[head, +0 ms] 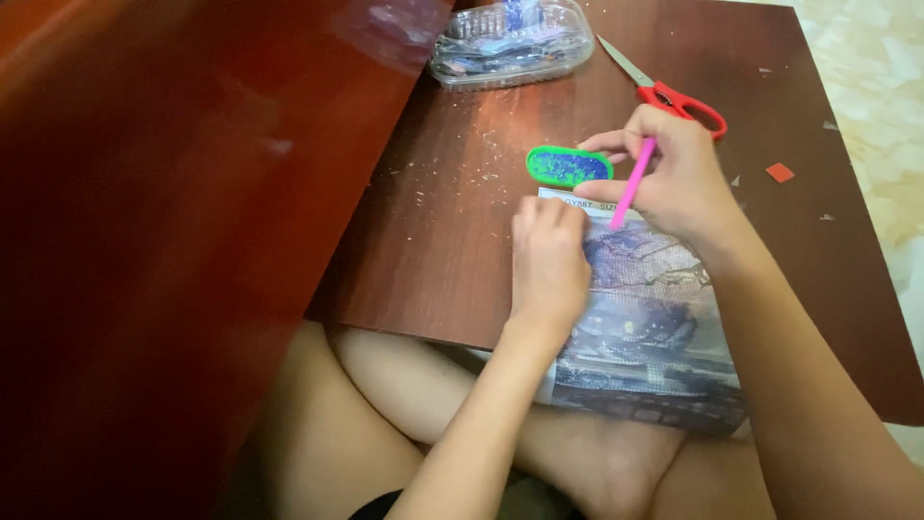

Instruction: The person is performing diamond painting, which involves cutting open bead packets, pouring them into a tray, and using a stylus to place individual beads onto a sticky canvas pattern.

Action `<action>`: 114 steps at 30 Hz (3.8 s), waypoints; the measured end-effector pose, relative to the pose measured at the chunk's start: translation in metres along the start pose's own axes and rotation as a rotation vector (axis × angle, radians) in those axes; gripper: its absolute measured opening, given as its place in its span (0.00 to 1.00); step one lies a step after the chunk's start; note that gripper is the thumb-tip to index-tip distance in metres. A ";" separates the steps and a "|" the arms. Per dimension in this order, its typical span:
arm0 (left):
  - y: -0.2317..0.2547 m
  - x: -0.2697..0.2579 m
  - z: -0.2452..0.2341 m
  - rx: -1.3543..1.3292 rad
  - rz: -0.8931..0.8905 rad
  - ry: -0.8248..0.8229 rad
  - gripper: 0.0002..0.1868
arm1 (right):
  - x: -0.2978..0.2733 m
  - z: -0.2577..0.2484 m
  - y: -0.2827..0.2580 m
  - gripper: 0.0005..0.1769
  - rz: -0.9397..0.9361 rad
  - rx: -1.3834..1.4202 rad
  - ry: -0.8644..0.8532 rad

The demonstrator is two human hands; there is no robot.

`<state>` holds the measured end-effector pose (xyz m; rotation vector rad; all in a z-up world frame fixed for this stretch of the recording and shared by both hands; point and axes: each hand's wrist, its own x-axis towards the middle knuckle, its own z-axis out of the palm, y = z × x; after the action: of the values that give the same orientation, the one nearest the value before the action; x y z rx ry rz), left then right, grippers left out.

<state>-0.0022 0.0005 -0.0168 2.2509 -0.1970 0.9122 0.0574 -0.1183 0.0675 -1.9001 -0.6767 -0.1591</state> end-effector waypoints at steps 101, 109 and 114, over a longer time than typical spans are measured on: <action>0.006 -0.029 -0.001 0.128 0.107 -0.065 0.02 | 0.007 0.072 -0.008 0.02 0.033 0.139 -0.059; 0.013 -0.025 -0.011 0.093 0.095 -0.085 0.04 | 0.005 0.069 0.000 0.05 0.002 -0.012 -0.140; 0.012 -0.023 -0.011 0.051 0.080 -0.094 0.03 | 0.007 0.070 -0.003 0.06 -0.012 0.006 -0.211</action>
<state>-0.0299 -0.0033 -0.0197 2.3498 -0.3120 0.8617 0.0483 -0.0534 0.0425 -1.9240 -0.8292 0.0372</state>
